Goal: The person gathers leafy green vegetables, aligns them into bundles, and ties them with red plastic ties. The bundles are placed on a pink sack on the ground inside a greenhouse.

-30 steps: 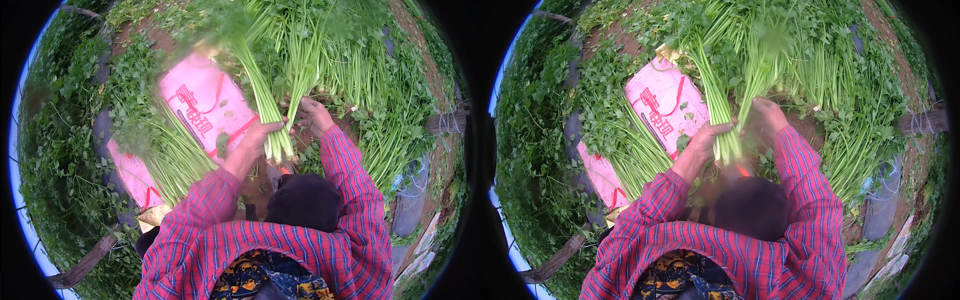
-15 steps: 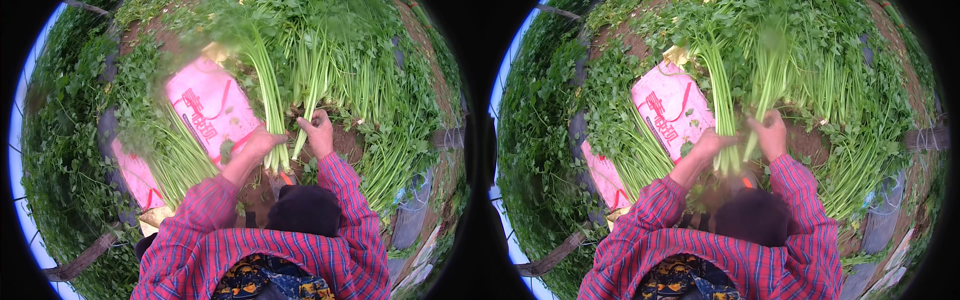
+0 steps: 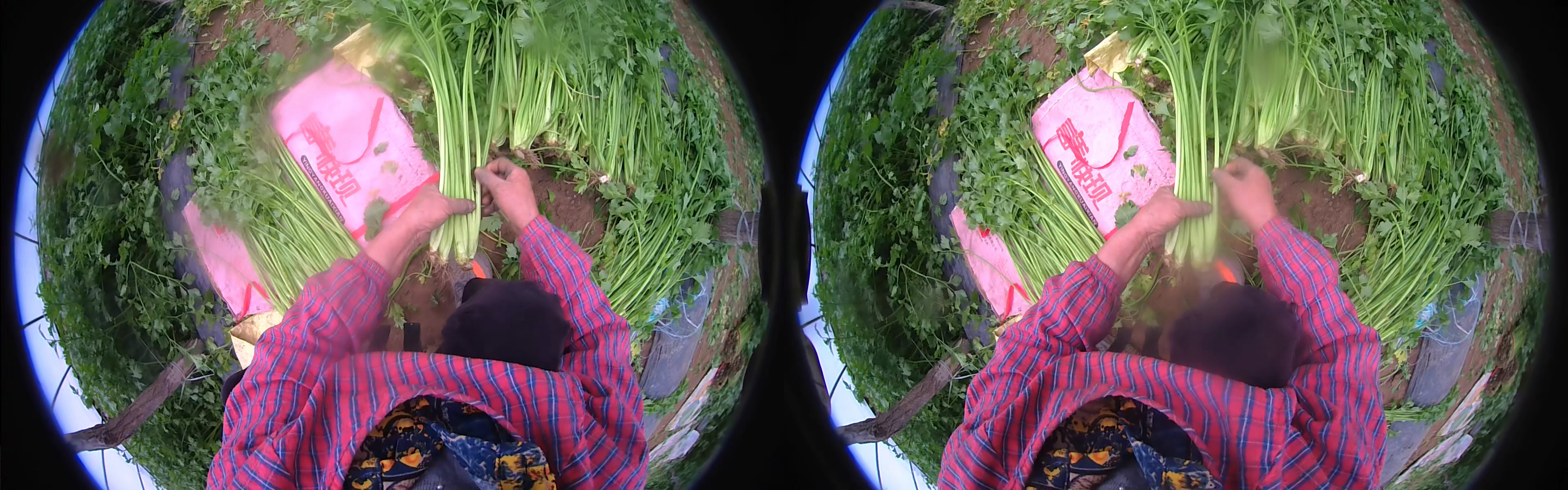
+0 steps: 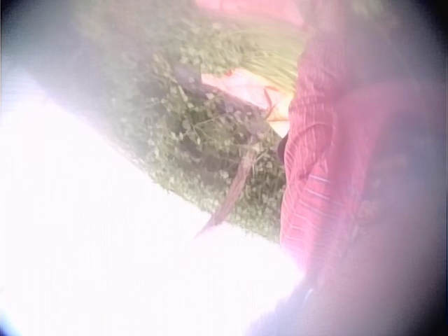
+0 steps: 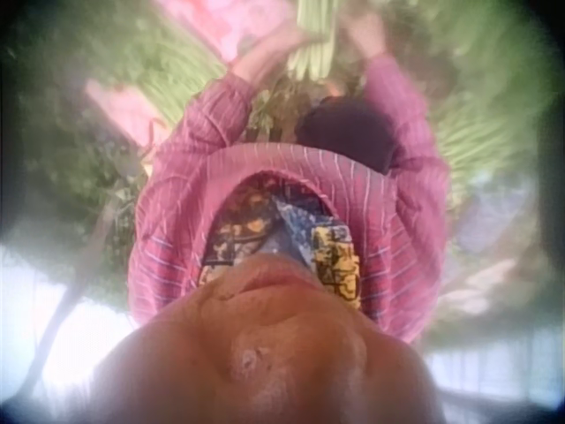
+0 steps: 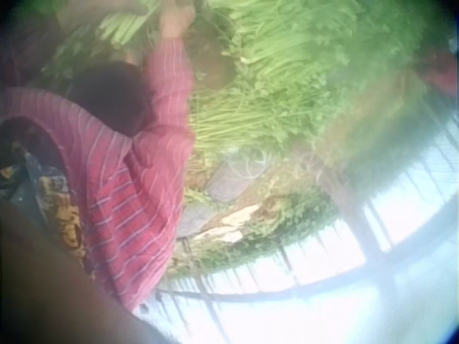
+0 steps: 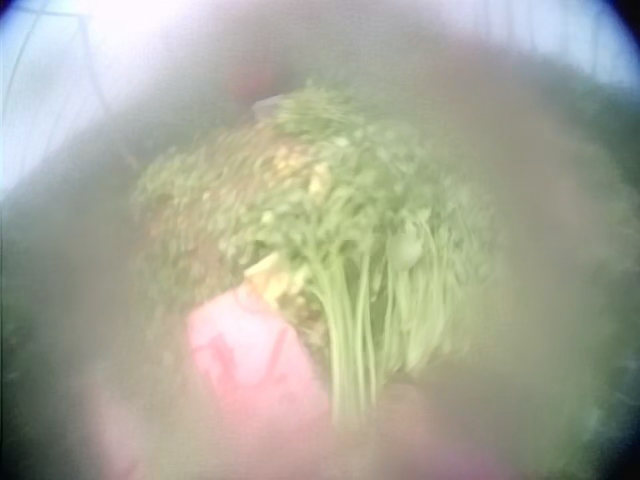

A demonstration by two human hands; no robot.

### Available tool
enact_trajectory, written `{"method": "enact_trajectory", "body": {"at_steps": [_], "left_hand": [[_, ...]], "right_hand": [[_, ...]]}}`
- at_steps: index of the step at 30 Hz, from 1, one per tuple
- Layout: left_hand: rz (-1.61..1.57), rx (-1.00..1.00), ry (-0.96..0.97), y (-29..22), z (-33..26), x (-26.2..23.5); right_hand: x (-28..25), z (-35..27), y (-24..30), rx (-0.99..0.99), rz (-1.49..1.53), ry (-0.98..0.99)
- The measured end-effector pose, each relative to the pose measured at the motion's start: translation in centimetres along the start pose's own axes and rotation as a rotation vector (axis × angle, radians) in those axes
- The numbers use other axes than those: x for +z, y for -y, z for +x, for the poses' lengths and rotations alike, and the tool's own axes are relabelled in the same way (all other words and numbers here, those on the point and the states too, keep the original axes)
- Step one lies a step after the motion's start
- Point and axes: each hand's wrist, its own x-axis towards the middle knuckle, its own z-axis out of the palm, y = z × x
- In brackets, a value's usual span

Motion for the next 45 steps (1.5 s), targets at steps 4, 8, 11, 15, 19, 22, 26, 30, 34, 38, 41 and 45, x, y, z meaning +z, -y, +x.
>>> {"method": "enact_trajectory", "body": {"at_steps": [4,8,11,15,19,22,26,30,34,38,41,45], "left_hand": [[-0.045,-0.087,0.006,-0.3,-0.8,-0.9],[-0.046,-0.127,-0.021,-0.6,-1.1,-1.8],[0.036,-0.065,-0.025,-0.5,-1.2,-2.3],[0.039,-0.058,-0.059,-0.2,-1.6,-2.9],[0.097,-0.022,-0.098,0.7,-1.4,-3.6],[0.210,0.046,-0.160,1.7,-0.6,-4.1],[0.301,0.056,-0.193,2.6,-0.4,-5.0],[0.268,0.063,-0.262,2.8,-1.5,-5.2],[-0.018,0.125,-0.216,3.1,-2.2,-5.0],[0.050,0.009,-0.332,4.0,-2.4,-5.1],[-0.075,0.066,-0.299,4.9,-1.8,-5.8],[-0.125,0.083,-0.292,6.2,-1.7,-6.0]], "right_hand": [[-1.0,2.3,1.5,0.058,0.291,0.054],[-1.0,3.6,3.0,0.004,0.401,0.147],[-0.1,3.9,4.2,0.113,0.350,0.226],[0.5,3.2,5.1,0.028,0.129,0.194],[1.5,2.5,4.3,-0.054,0.094,0.162],[2.9,3.0,3.3,-0.021,0.095,0.240],[4.4,4.1,1.9,0.104,0.068,0.336],[5.0,3.7,0.9,0.120,0.254,0.359],[6.1,2.6,0.6,0.086,0.145,0.322],[7.1,2.5,1.3,0.056,0.337,0.448],[8.0,3.5,1.0,0.146,0.465,0.419],[8.9,3.6,-0.5,0.119,0.551,0.414]]}}
